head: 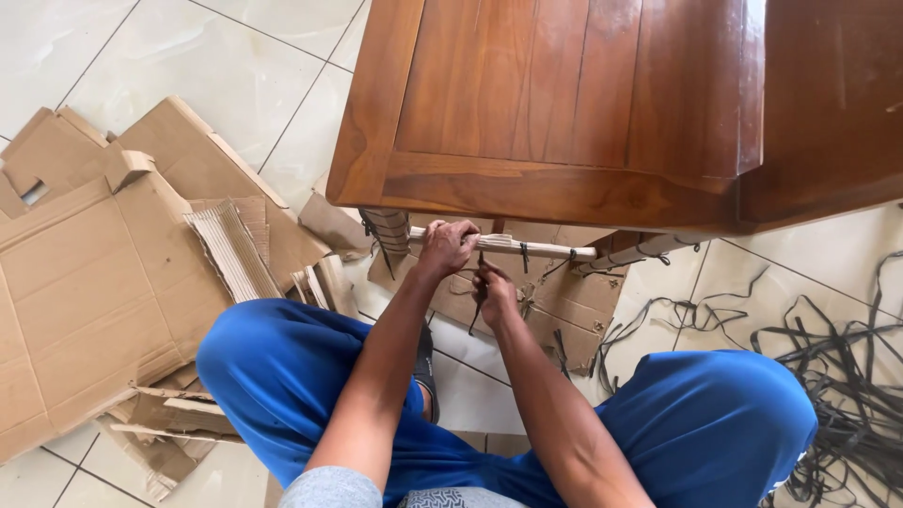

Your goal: Securely wrapping wooden chair legs with protective cardboard and plastic strips.

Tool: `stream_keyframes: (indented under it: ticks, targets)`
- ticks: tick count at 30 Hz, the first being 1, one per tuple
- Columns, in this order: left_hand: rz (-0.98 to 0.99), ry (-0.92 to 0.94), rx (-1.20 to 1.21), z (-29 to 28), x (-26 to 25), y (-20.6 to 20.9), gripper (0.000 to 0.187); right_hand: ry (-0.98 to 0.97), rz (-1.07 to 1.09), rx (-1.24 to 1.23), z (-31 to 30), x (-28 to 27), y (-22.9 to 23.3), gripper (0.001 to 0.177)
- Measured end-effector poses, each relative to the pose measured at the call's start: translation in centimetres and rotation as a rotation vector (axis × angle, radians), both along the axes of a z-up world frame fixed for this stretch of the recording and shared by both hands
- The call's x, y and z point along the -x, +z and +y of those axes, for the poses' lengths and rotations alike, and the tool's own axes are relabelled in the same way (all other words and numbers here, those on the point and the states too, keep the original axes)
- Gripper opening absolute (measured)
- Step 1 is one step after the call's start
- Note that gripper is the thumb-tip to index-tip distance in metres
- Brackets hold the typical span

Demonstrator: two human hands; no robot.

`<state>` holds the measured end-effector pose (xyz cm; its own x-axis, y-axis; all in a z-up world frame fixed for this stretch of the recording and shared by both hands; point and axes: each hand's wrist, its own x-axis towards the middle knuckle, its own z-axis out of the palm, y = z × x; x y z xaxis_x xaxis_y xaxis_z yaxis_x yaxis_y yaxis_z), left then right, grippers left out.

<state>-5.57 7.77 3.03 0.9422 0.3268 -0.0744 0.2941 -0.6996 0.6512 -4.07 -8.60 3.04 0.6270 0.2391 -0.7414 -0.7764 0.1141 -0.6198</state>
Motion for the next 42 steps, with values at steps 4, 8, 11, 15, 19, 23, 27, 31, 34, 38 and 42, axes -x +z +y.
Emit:
stream_keyframes:
  ticks: [4, 8, 11, 15, 19, 23, 27, 31, 34, 38, 42]
  targets:
    - [0.065, 0.037, -0.005, 0.2, -1.0, -2.5, 0.026, -0.035, 0.063, -0.132, 0.9, -2.1, -3.3, 0.023]
    - [0.187, 0.086, 0.052, 0.5, -1.9, -3.2, 0.037, -0.06, 0.194, -0.223, 1.3, -3.3, -4.8, 0.016]
    - [0.25, 0.112, 0.064, 0.5, -2.7, -4.9, 0.046, -0.038, 0.227, -0.249, 1.3, -3.5, -5.2, 0.016]
    - [0.31, 0.117, 0.074, 0.4, -3.5, -6.2, 0.045, -0.035, 0.234, -0.26, 1.4, -3.7, -4.5, 0.016]
    - [0.368, 0.15, 0.088, 0.1, -3.8, -3.8, 0.054, -0.004, 0.211, -0.254, 1.2, -3.8, -4.2, 0.019]
    - [0.341, 0.171, 0.148, 0.4, -3.6, -4.6, 0.062, 0.04, 0.134, -0.231, 1.0, -3.3, -3.2, 0.023]
    - [0.371, 0.184, 0.106, 0.1, -3.1, -4.3, 0.066, 0.108, -0.041, -0.107, 0.3, -2.2, -3.1, 0.025]
    - [0.165, 0.243, 0.226, -0.1, -1.7, -0.9, 0.034, 0.184, -0.412, 0.095, 0.4, -1.2, -0.5, 0.013]
    - [0.073, 0.231, 0.222, -0.4, -1.2, -0.2, 0.019, 0.18, -0.46, 0.045, 0.5, -1.9, 1.2, 0.017]
    - [0.001, 0.181, 0.192, -0.7, -0.8, 0.8, 0.012, 0.121, -0.432, -0.063, 0.9, -3.6, 3.5, 0.017]
    - [-0.052, 0.16, 0.172, -0.4, -0.5, 0.0, 0.007, 0.147, -0.499, 0.009, 1.5, -5.6, 3.0, 0.022]
